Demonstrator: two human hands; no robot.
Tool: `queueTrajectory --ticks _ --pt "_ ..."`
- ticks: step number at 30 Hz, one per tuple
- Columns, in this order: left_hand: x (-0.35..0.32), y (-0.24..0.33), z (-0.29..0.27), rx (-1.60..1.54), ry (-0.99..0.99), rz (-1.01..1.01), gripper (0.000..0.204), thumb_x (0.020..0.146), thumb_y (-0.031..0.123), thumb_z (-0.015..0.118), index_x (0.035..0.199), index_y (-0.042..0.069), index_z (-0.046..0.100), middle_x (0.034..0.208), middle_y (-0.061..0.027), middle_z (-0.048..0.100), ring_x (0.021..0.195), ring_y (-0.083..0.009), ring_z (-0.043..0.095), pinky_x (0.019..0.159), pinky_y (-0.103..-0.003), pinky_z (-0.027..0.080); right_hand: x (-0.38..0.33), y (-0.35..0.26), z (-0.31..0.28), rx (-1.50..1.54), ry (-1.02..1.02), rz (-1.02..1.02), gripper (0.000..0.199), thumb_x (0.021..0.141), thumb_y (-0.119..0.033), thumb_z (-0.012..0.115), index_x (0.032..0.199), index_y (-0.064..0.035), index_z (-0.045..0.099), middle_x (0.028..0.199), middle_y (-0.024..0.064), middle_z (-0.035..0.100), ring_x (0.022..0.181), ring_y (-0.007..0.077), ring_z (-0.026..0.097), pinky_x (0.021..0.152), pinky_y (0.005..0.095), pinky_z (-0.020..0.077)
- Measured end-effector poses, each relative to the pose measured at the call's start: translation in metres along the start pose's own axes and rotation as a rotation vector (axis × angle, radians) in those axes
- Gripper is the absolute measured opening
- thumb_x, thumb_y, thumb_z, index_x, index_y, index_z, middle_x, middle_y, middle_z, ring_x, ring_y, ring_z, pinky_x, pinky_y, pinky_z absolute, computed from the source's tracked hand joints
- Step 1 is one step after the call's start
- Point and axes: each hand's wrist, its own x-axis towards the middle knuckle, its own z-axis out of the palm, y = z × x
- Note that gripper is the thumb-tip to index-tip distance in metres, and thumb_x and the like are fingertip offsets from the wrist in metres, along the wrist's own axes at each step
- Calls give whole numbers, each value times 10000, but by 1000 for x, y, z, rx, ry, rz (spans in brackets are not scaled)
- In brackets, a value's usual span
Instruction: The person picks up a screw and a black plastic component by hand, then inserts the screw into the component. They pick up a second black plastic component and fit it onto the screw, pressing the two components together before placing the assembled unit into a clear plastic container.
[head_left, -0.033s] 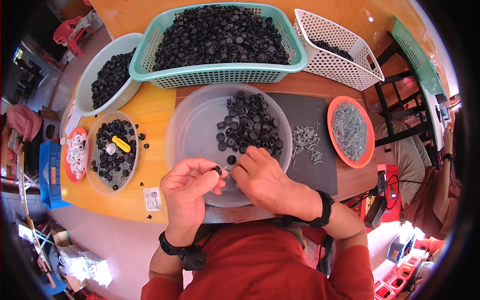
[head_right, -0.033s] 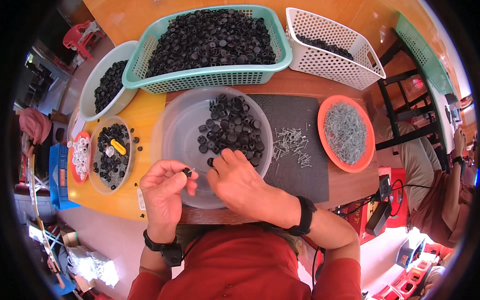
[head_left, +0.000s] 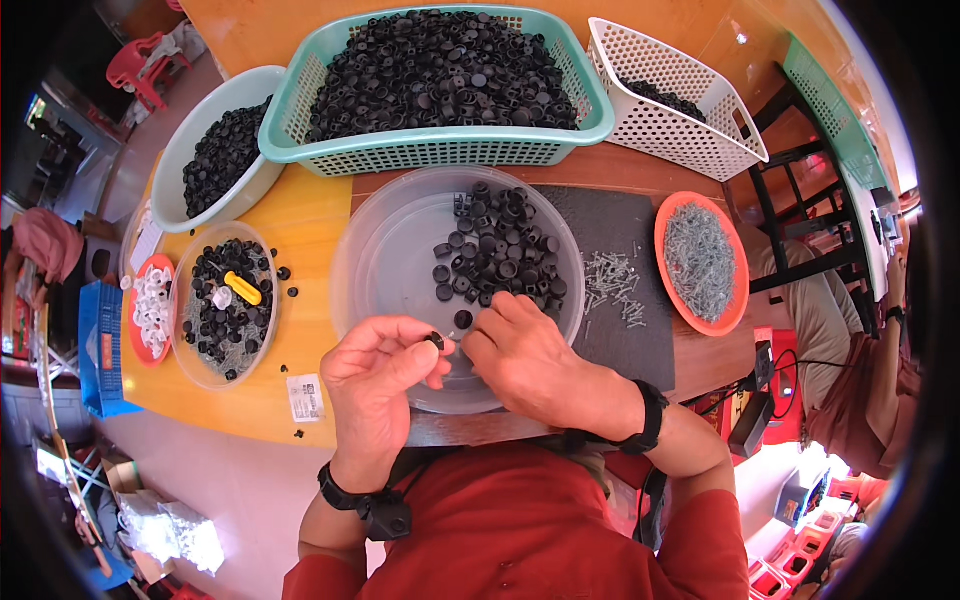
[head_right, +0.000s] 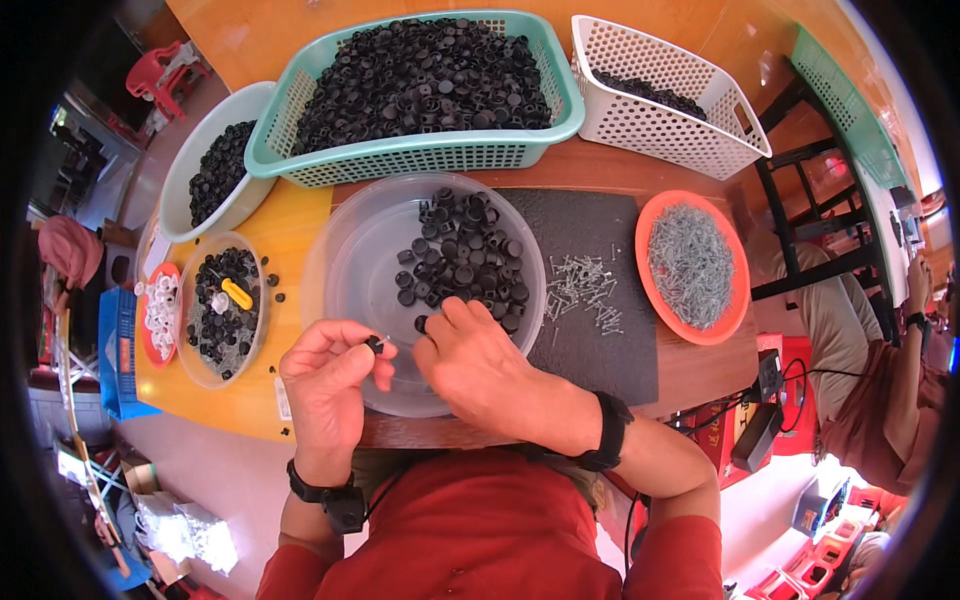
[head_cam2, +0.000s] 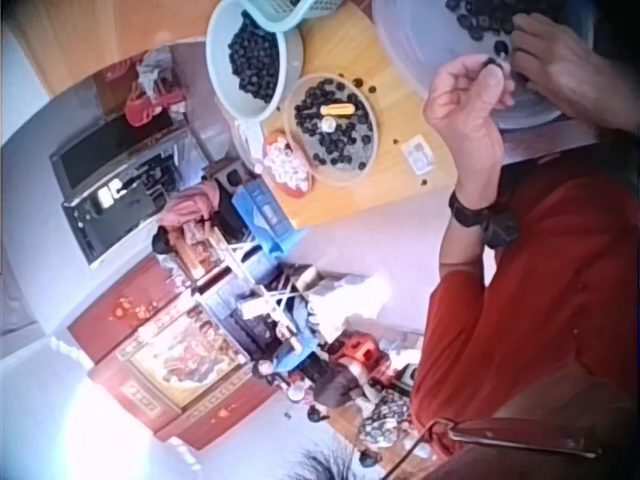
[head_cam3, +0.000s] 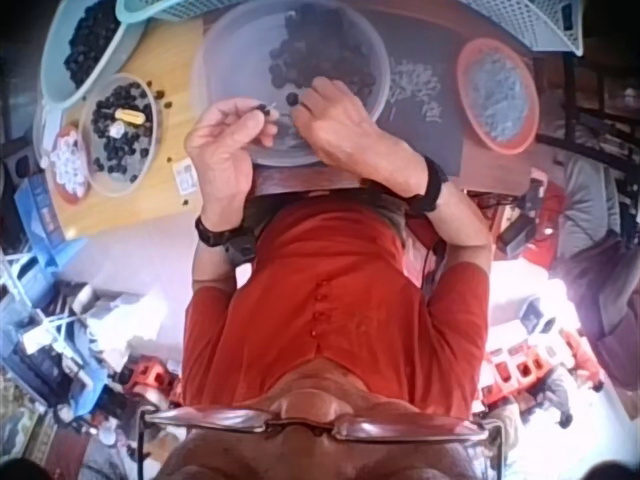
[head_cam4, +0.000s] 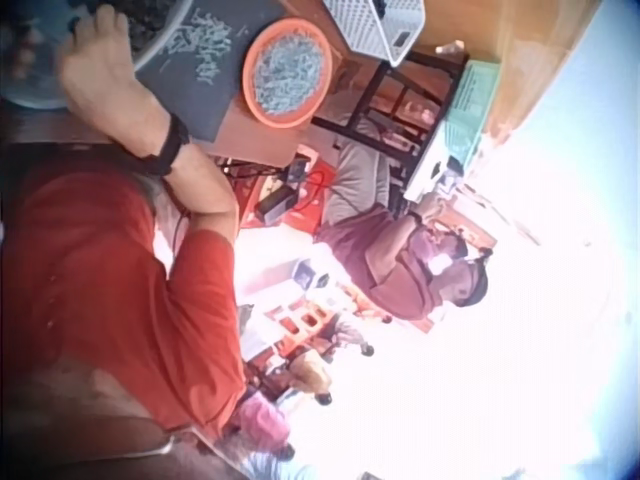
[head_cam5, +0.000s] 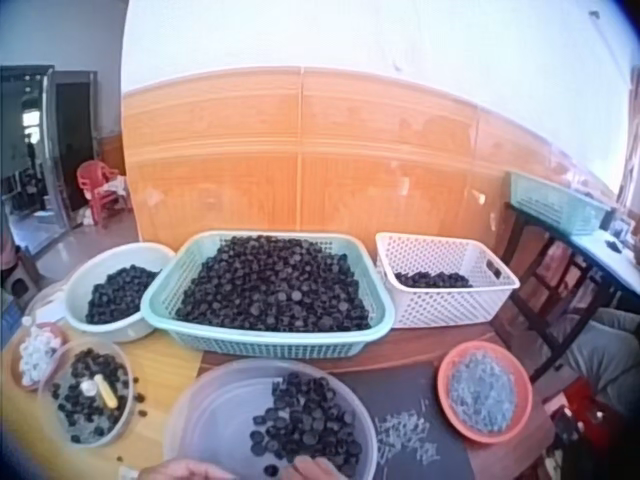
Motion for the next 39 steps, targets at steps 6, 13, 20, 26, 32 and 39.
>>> queueTrajectory --ticks 6,13,20,26,32,39 --pt "-4 1 4 -31 -8 -16 177 786 50 661 918 -44 590 826 -176 657 634 -203 620 572 -299 502 -6 -9 -16 346 227 159 206 674 -8 668 849 -6 558 769 120 560 720 288 513 636 384 430" --pt "-9 -6 14 -121 -98 -10 150 803 -31 636 946 -55 601 861 -169 670 677 -163 631 597 -266 513 -15 -25 -23 545 359 340 278 699 4 697 950 -12 581 818 113 610 717 281 554 643 361 449" --pt "-10 -11 15 -178 -114 -18 148 805 -29 633 945 -59 598 840 -156 663 669 -182 630 575 -281 503 -18 -30 -25 521 427 309 275 729 -3 681 994 -18 612 824 91 607 722 264 544 652 349 448" --pt "-11 -14 16 -178 -98 -47 189 779 34 684 924 -37 587 847 -158 652 635 -221 618 523 -297 501 -21 -32 -26 524 446 321 285 738 -7 679 1018 -22 628 846 99 609 746 263 542 673 341 448" --pt "-12 -16 16 -149 -137 -33 233 795 93 705 949 -30 581 844 -157 648 642 -208 614 534 -289 496 -27 -33 -22 627 497 401 291 733 10 681 1018 -27 642 880 94 614 768 243 547 684 330 452" --pt "-14 -15 20 -114 -120 -32 268 804 126 707 977 -25 569 822 -147 643 638 -192 602 551 -275 489 -32 -37 -23 887 516 527 291 760 41 669 1043 -16 629 907 79 606 770 157 553 678 255 454"
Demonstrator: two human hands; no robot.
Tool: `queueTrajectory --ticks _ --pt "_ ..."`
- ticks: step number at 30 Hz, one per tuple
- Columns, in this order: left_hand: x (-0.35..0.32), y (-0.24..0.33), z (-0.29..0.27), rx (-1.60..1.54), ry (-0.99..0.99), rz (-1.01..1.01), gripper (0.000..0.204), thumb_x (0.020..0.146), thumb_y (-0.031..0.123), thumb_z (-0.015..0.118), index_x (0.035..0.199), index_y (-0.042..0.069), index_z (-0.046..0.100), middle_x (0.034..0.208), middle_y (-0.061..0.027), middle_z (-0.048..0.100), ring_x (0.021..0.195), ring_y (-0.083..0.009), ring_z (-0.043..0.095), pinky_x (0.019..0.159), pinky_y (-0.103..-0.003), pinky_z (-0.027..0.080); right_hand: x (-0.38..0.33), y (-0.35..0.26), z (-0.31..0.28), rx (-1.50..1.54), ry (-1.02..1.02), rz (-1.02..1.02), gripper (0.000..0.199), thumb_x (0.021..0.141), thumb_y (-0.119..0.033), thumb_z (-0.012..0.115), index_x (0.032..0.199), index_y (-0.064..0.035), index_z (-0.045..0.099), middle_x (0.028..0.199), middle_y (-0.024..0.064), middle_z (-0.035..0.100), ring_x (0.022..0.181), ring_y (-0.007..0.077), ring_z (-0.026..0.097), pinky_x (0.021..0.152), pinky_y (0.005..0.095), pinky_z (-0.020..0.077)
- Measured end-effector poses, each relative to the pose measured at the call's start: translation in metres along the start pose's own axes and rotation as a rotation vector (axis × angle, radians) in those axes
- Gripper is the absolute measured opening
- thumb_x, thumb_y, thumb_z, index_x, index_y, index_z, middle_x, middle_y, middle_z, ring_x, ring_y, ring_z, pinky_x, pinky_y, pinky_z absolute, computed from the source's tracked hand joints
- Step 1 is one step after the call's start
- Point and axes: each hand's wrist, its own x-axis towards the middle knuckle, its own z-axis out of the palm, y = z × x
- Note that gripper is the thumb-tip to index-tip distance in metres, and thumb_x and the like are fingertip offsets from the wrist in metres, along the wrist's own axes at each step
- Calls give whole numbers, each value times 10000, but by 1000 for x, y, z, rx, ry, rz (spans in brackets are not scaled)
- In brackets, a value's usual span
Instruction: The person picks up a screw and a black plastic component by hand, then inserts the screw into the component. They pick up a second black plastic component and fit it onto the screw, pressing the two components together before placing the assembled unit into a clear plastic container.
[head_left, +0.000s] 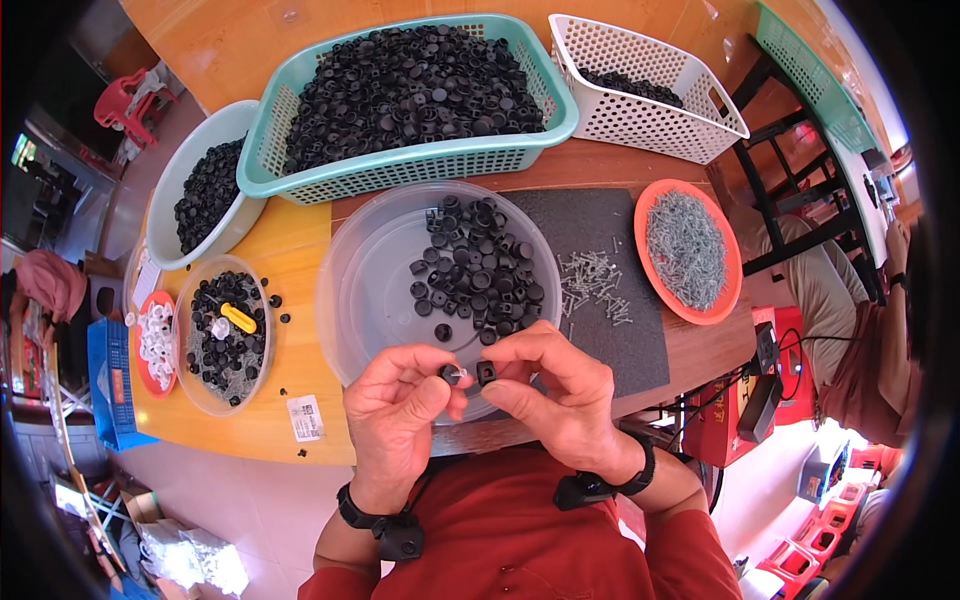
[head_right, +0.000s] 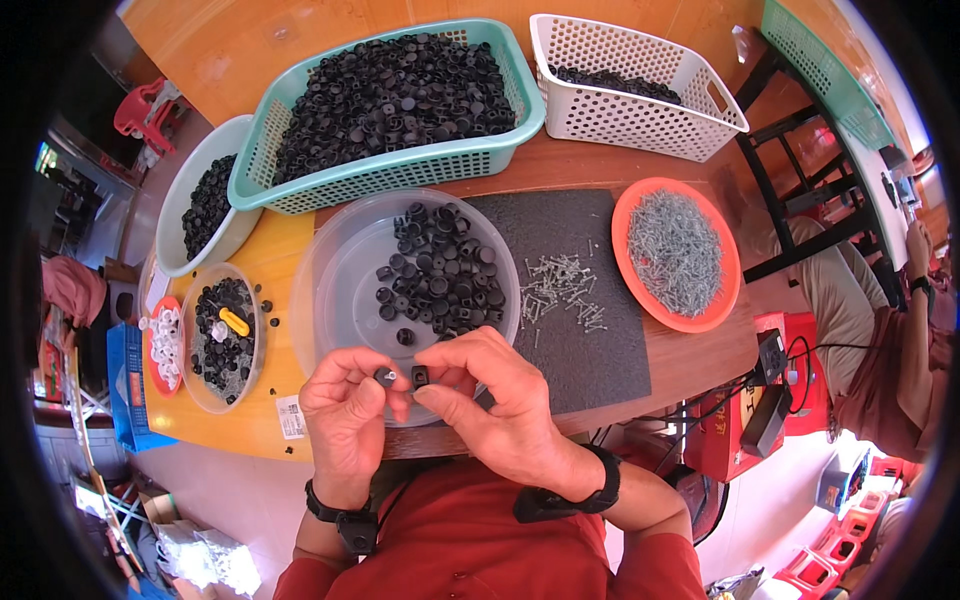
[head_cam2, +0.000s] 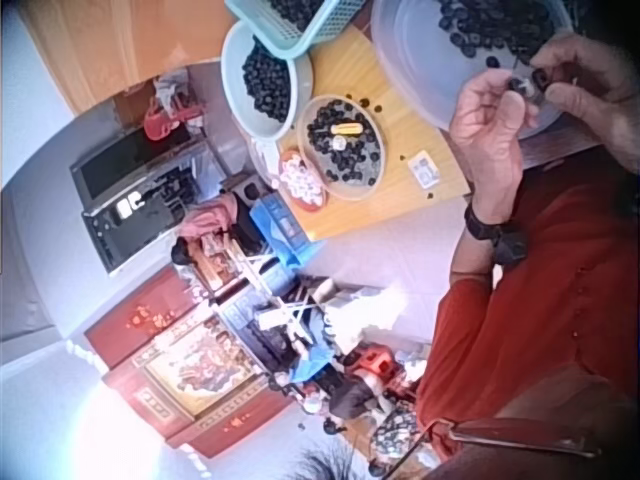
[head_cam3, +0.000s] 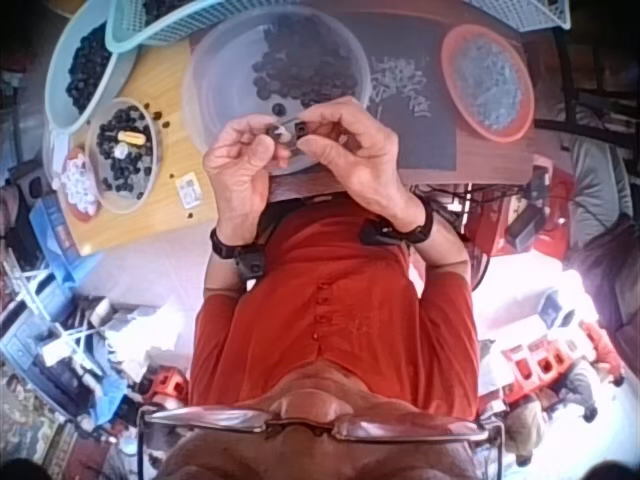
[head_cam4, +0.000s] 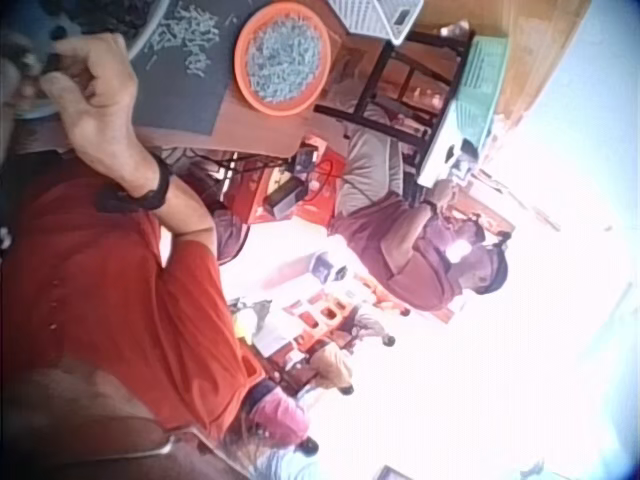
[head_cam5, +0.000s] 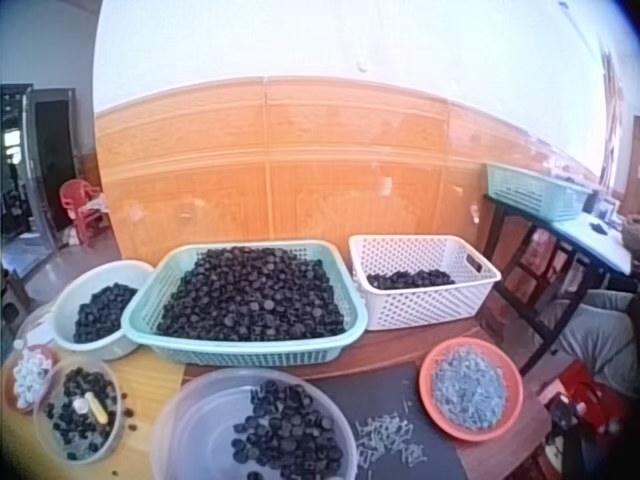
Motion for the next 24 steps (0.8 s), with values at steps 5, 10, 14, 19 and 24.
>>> queueTrajectory --ticks 5,10,14,19,24 --pt "-2 0 2 57 15 -8 280 811 144 707 978 -32 568 814 -119 640 638 -159 590 554 -254 473 0 2 -2 182 -25 73 248 816 36 638 1061 -1 619 949 58 595 800 91 543 711 236 462" --pt "-5 3 4 109 24 4 266 818 131 703 979 -35 573 802 -106 641 643 -144 589 556 -247 474 0 7 -3 472 -18 227 256 833 42 621 1086 -1 618 978 43 625 834 75 557 721 224 464" --pt "-7 8 10 271 38 43 219 827 86 685 977 -37 584 805 -101 646 653 -124 593 572 -230 485 1 9 -6 662 -50 356 270 829 43 620 1094 -7 625 960 38 656 809 62 561 690 204 455" --pt "-8 9 15 262 29 102 200 813 37 687 973 -40 595 832 -93 653 679 -104 595 598 -217 492 1 9 -5 686 -54 387 253 825 44 623 1073 -3 634 953 39 658 801 62 559 667 198 449" --pt "-9 8 8 317 -38 141 200 832 -10 664 1016 -46 596 913 -69 634 834 -111 609 753 -245 505 2 10 -4 699 -51 398 251 821 48 624 1069 7 633 953 47 659 798 68 562 664 201 451"
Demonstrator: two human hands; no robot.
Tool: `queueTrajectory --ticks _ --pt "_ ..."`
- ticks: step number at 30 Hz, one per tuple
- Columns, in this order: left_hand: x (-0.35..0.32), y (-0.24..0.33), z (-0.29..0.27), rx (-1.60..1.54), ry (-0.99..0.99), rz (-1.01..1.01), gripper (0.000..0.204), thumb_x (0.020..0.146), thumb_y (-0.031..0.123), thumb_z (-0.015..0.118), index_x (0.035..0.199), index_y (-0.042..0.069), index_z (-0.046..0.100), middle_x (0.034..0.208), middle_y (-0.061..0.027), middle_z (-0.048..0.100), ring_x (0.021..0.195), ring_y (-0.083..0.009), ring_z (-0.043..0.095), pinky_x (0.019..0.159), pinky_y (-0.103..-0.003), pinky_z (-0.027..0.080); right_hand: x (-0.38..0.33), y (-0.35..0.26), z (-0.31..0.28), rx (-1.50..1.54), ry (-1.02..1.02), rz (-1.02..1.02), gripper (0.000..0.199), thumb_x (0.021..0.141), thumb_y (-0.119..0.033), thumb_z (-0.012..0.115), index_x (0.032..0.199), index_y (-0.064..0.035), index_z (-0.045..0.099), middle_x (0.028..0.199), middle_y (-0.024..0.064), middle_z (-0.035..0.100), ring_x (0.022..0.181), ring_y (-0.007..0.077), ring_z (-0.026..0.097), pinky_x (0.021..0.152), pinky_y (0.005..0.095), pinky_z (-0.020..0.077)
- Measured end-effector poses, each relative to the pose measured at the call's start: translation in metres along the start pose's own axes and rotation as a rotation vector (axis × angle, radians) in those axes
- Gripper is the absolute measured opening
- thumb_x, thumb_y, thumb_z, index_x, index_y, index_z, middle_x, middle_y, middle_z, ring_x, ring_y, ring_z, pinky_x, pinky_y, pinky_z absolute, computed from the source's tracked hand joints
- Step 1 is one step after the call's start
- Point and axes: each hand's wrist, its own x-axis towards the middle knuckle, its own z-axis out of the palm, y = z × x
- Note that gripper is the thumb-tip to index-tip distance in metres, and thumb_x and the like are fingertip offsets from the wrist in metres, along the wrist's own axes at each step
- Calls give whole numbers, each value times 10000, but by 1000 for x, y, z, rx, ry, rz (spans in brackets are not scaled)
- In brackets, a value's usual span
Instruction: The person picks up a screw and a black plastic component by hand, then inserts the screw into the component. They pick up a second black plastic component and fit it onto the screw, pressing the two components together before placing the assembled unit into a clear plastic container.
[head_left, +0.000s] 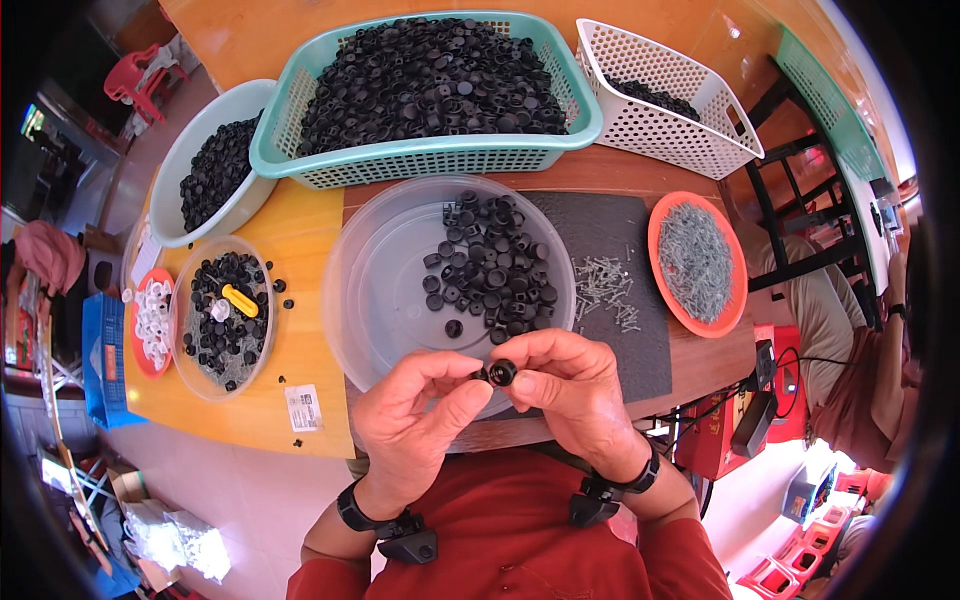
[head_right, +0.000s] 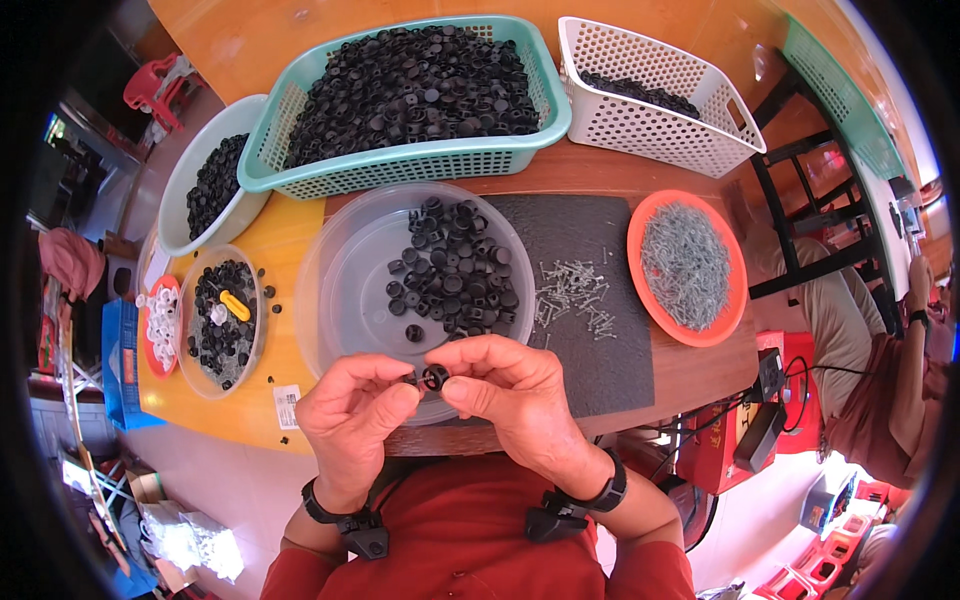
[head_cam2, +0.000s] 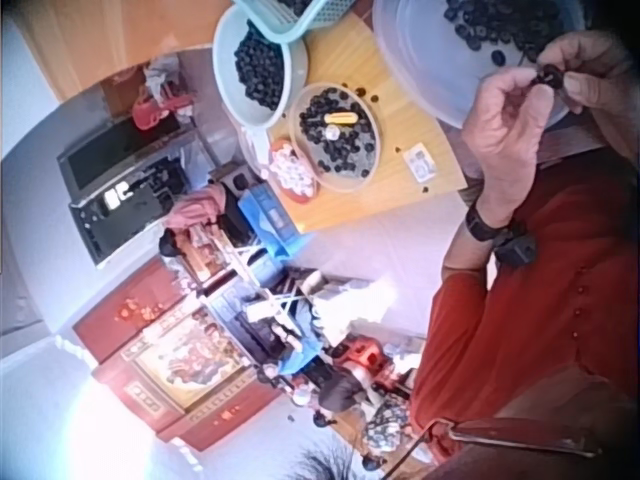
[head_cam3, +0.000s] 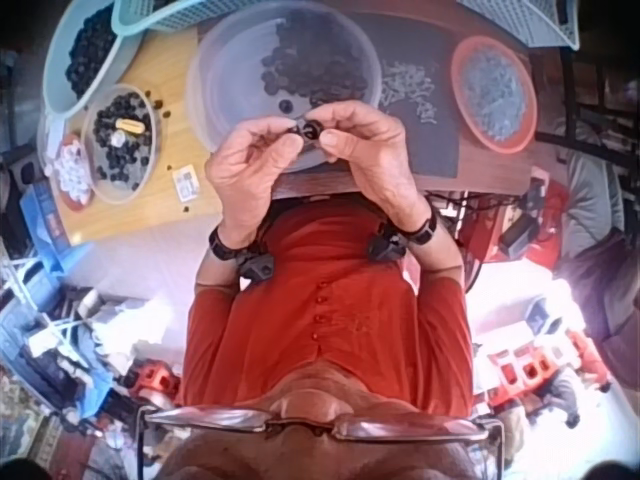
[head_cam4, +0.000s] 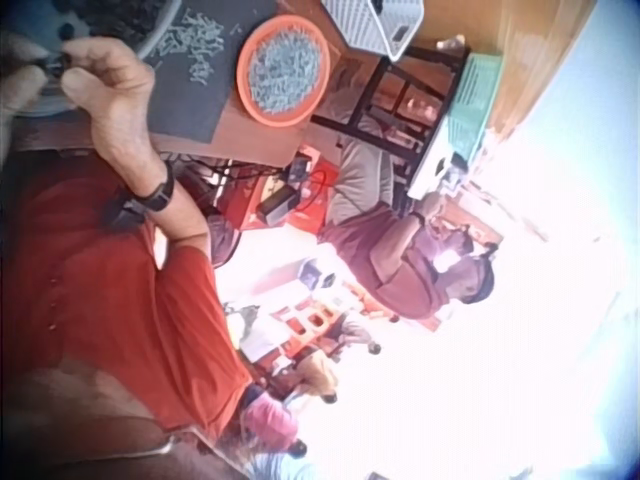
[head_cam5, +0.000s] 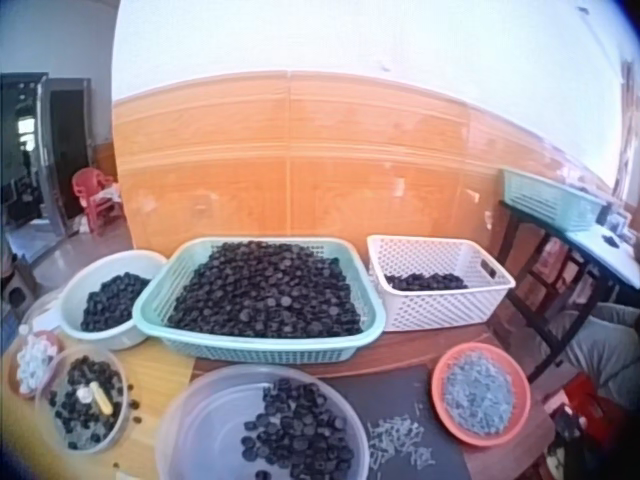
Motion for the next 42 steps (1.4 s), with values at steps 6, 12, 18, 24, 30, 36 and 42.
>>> queueTrajectory --ticks 6,12,18,24,30,36,42 --pt "1 -1 -1 88 1 27 187 827 6 673 997 -38 609 890 -60 632 818 -113 616 741 -240 506 1 2 0 2 4 7 248 822 42 628 1068 11 631 958 53 660 810 77 572 665 201 452" --pt "2 -7 -2 139 15 56 174 821 22 683 977 -29 623 887 -61 636 791 -105 623 697 -228 509 2 2 -1 -9 7 7 251 820 46 628 1069 11 629 965 56 659 820 80 575 668 203 453" --pt "3 -5 -2 179 7 77 171 822 29 683 972 -28 626 876 -64 636 783 -112 627 686 -229 509 3 2 -1 -30 5 1 258 820 51 627 1075 11 627 966 55 658 828 81 578 673 205 457" --pt "3 -5 -3 255 -29 91 201 802 -12 690 981 -51 607 912 -84 615 811 -130 602 742 -245 493 1 3 1 -67 22 -8 275 810 77 627 1076 9 627 963 48 653 866 84 585 738 213 479" --pt "3 -8 -2 417 9 244 180 785 53 715 928 -16 629 804 -90 631 685 -145 609 593 -242 475 0 9 2 -170 76 -109 292 790 94 644 1068 7 629 945 36 643 868 82 591 794 220 489" --pt "0 -5 -2 440 -23 224 218 764 4 725 950 -42 620 836 -83 620 732 -131 585 651 -233 472 -2 9 0 -157 77 -85 262 788 103 640 1033 11 636 943 50 645 870 96 599 808 231 491" --pt "-1 -6 -2 356 -30 153 251 755 -9 729 978 -38 618 856 -74 625 734 -122 592 678 -238 489 0 9 0 -146 5 -147 247 784 136 612 1004 29 646 947 72 641 883 125 597 815 244 480"
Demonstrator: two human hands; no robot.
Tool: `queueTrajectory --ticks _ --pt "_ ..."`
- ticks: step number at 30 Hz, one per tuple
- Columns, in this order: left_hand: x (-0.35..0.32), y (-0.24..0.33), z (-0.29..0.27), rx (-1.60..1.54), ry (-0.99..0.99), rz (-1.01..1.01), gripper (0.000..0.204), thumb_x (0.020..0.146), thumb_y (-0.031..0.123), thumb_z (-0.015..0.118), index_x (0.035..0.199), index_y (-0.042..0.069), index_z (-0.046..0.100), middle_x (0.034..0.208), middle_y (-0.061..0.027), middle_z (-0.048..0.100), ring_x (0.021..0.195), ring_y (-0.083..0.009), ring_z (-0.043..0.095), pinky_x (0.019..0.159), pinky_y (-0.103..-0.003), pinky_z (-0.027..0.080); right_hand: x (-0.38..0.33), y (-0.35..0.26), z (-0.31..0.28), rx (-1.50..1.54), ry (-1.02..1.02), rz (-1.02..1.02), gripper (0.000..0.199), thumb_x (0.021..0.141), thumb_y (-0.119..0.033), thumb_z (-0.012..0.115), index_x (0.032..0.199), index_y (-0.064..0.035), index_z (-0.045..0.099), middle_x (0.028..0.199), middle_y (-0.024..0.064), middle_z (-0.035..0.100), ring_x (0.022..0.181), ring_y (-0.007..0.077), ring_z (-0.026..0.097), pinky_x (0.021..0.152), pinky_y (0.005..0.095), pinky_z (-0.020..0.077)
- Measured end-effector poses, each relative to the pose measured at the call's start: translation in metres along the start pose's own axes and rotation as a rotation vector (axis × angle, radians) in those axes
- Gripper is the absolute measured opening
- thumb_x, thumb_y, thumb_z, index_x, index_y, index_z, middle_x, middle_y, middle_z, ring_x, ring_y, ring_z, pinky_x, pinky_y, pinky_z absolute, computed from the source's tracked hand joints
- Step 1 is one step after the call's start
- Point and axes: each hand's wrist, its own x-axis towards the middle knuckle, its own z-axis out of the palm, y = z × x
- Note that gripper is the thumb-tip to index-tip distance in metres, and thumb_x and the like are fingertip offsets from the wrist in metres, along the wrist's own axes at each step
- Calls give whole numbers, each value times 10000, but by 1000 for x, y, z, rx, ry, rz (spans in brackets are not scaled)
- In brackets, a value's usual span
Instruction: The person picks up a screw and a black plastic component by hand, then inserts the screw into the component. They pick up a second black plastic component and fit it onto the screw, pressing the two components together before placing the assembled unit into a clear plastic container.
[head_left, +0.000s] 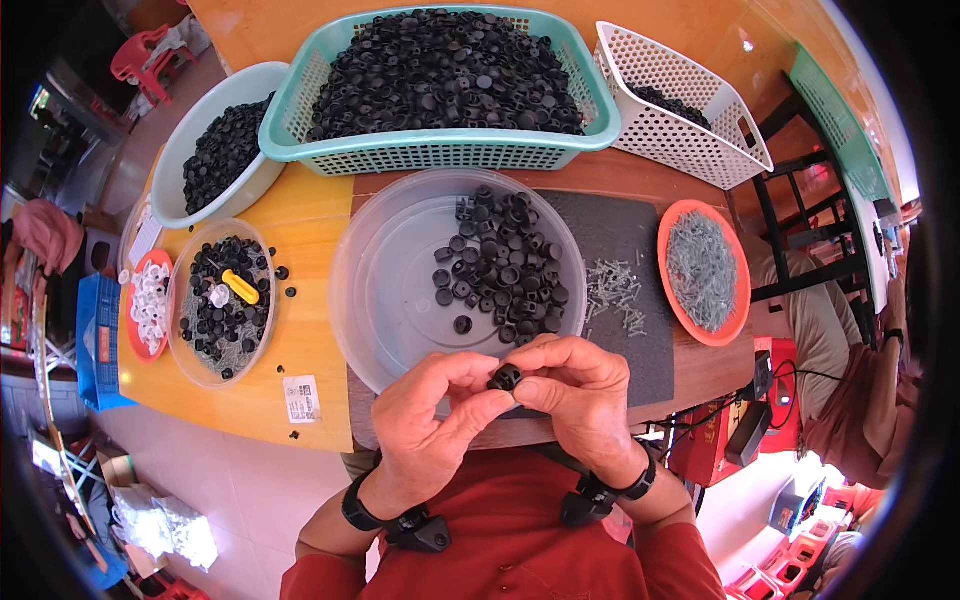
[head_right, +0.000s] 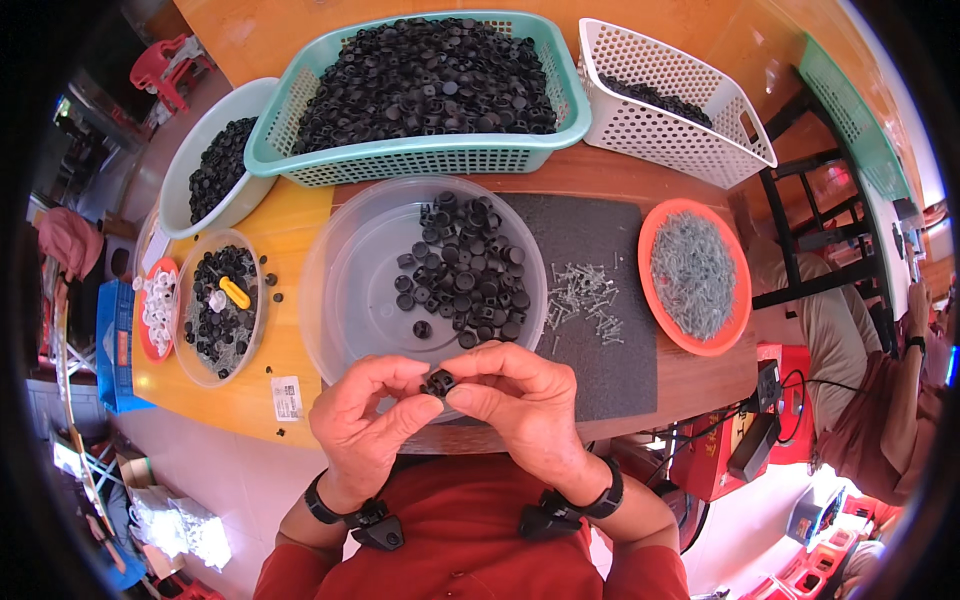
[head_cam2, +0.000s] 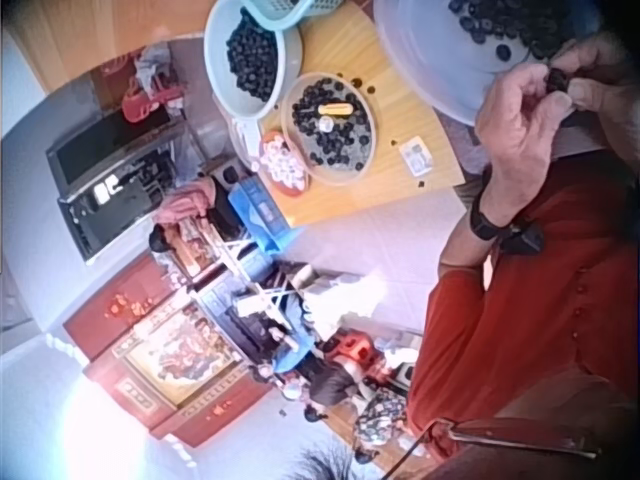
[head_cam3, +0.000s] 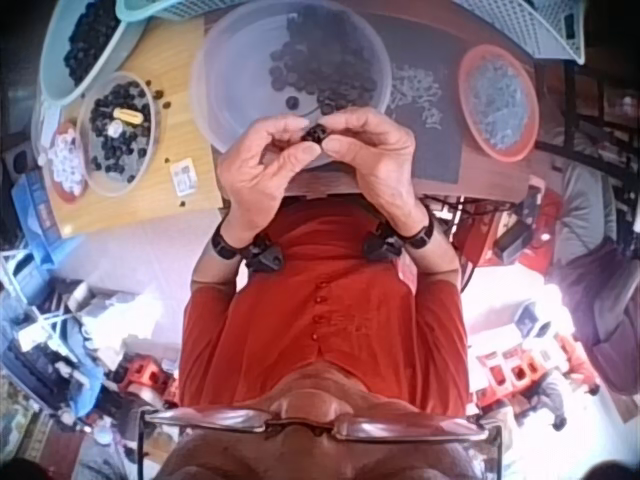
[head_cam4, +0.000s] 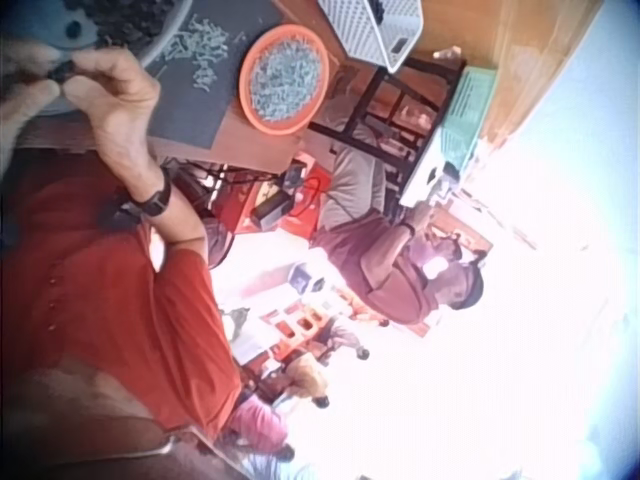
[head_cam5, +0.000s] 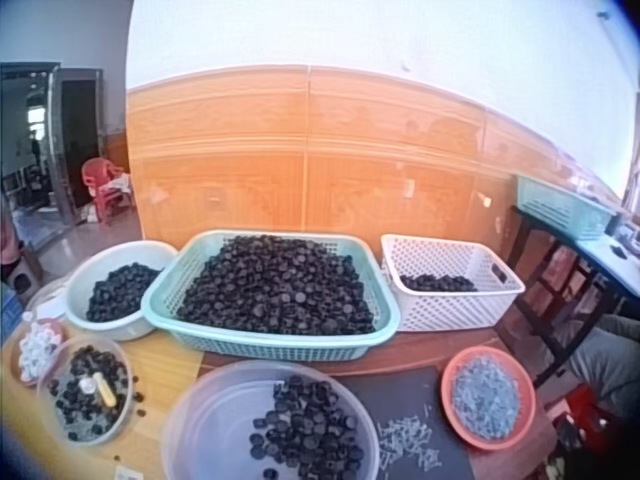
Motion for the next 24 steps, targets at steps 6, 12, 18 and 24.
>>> queueTrajectory --ticks 6,12,18,24 --pt "1 -2 -2 -30 -27 -16 283 755 -7 731 1011 -42 617 870 -71 625 765 -117 591 695 -250 498 -2 -3 3 -155 37 -74 245 768 137 617 980 27 670 934 89 642 849 134 583 772 246 465" --pt "-1 -3 -3 -39 -37 -47 300 743 -12 741 1016 -37 621 876 -68 624 771 -109 584 686 -236 491 -4 -6 4 -384 41 -155 244 764 109 630 986 18 677 901 100 650 819 145 574 738 252 452" --pt "-2 -1 1 -69 -23 -105 323 737 -26 742 1026 -43 599 815 -50 621 733 -97 577 676 -225 487 -6 -3 2 -285 54 -120 209 782 102 623 969 19 667 891 83 630 805 134 566 735 249 452" --pt "2 4 -3 -36 -80 -141 325 760 69 752 1044 4 608 781 -33 650 708 -84 612 650 -230 500 -6 -4 -1 -309 38 -126 171 786 102 622 929 15 659 876 75 617 814 128 568 743 247 457"
